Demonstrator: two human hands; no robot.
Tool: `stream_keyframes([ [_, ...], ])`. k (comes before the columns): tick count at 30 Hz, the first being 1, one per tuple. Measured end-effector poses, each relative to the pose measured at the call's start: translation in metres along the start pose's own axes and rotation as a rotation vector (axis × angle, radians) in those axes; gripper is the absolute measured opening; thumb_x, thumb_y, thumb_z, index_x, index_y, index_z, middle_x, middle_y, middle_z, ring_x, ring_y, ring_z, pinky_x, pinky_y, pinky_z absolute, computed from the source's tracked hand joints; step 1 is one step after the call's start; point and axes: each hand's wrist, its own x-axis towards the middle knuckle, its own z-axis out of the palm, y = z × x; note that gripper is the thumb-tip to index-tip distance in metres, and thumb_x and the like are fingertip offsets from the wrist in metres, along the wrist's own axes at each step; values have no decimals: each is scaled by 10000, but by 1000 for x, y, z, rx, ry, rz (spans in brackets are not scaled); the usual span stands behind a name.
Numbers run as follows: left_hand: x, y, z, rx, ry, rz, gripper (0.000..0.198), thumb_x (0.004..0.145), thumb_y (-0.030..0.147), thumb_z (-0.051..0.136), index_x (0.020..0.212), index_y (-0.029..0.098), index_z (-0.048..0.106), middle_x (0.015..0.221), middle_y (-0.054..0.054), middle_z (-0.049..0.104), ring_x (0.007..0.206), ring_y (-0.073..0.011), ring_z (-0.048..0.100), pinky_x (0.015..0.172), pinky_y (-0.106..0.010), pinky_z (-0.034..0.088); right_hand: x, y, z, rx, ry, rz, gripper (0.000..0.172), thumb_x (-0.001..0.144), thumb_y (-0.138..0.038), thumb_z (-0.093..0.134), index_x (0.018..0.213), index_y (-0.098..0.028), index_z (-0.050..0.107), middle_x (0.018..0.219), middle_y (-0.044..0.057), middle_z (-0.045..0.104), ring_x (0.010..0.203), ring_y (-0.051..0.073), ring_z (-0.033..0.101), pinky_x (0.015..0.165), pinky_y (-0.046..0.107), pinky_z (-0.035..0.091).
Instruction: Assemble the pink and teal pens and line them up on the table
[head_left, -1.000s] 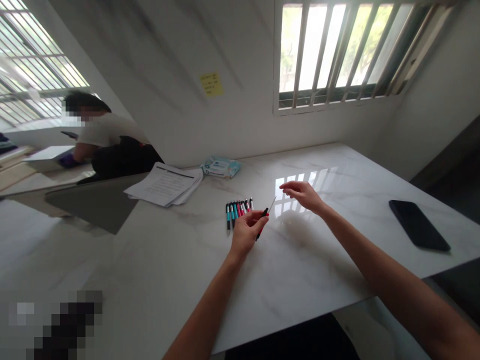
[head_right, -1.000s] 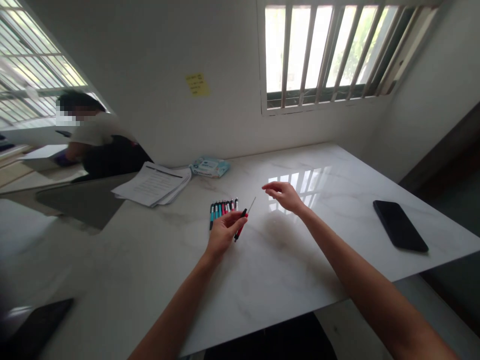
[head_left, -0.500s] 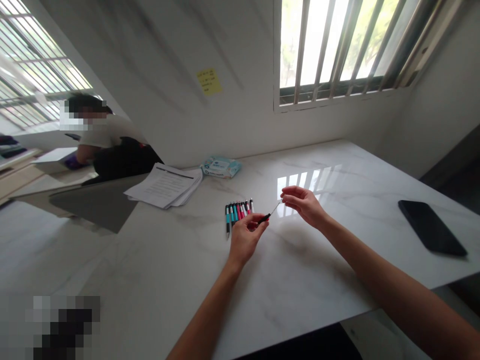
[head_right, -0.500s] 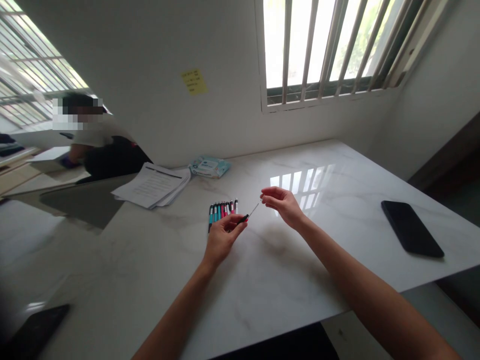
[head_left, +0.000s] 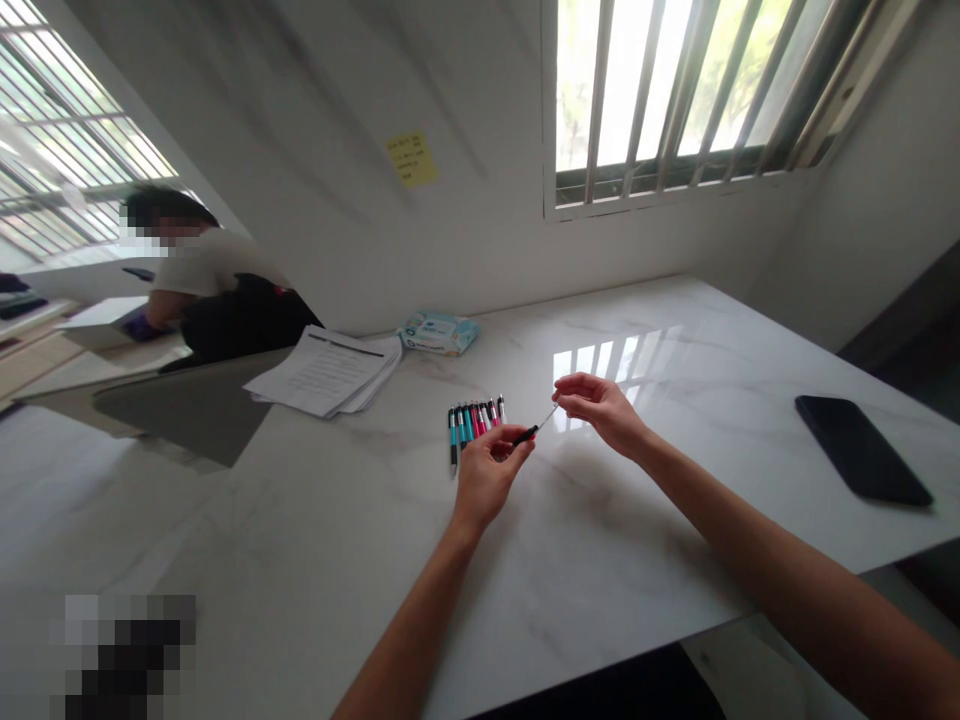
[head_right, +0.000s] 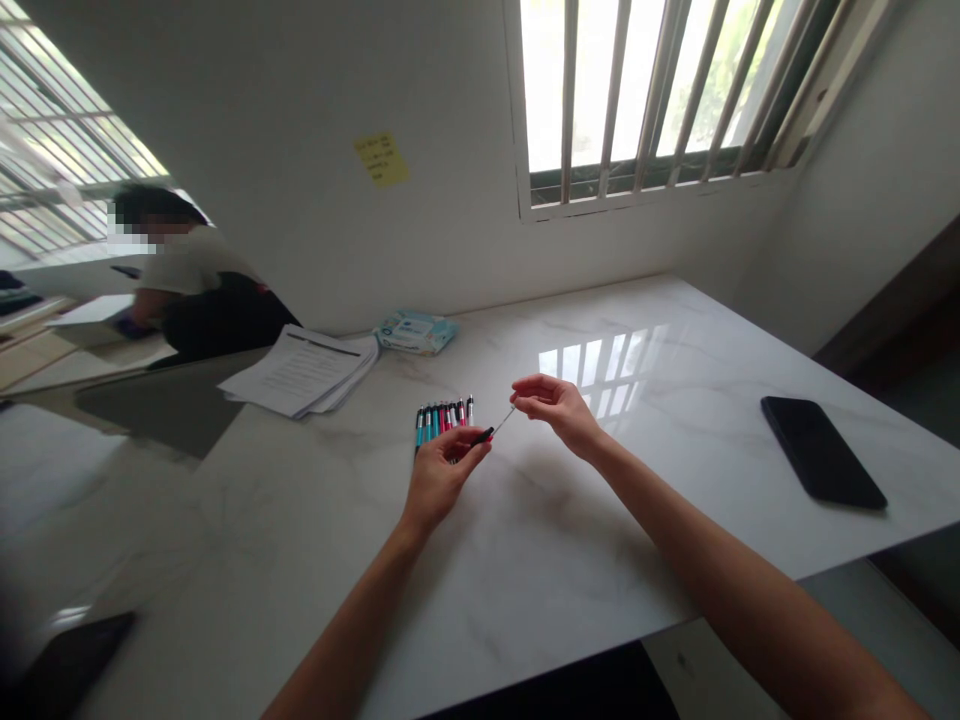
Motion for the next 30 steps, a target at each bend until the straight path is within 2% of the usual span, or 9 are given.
stream_keyframes([
  [8, 1, -1, 0, -16, 1, 4, 268, 810, 424, 788, 969, 208, 792, 916, -38, 787, 743, -167, 676, 699, -264, 518, 0, -7, -2, 29, 50, -12, 347, 733, -379, 869, 1041, -267, 754, 990, 28, 769, 902, 164, 668, 749, 280, 484],
  [15, 1, -1, -1, -16, 4, -2, 265, 809, 421, 790, 970, 211, 791, 911, -37, 786, 748, -168, 680, 710, -264, 523, -3, -3, 5, 23, -16, 15, 363, 703, -390, 886, 1012, -252, 757, 969, 40, 775, 874, 173, 674, 735, 292, 487],
  [22, 2, -3, 0, -28, 2, -9, 289, 808, 436, 786, 981, 205, 792, 913, -49, 786, 762, -181, 689, 717, -275, 529, -3, -10, 3, 86, 71, 34, 323, 703, -365, 878, 982, -264, 751, 981, 21, 771, 875, 156, 661, 735, 275, 472],
  [30, 2, -3, 0, -18, 9, 2, 276, 806, 434, 789, 977, 219, 800, 903, -39, 791, 752, -170, 691, 709, -262, 526, -3, -4, 3, 57, 21, 22, 310, 700, -357, 891, 956, -251, 750, 952, 23, 774, 860, 158, 661, 722, 271, 473],
])
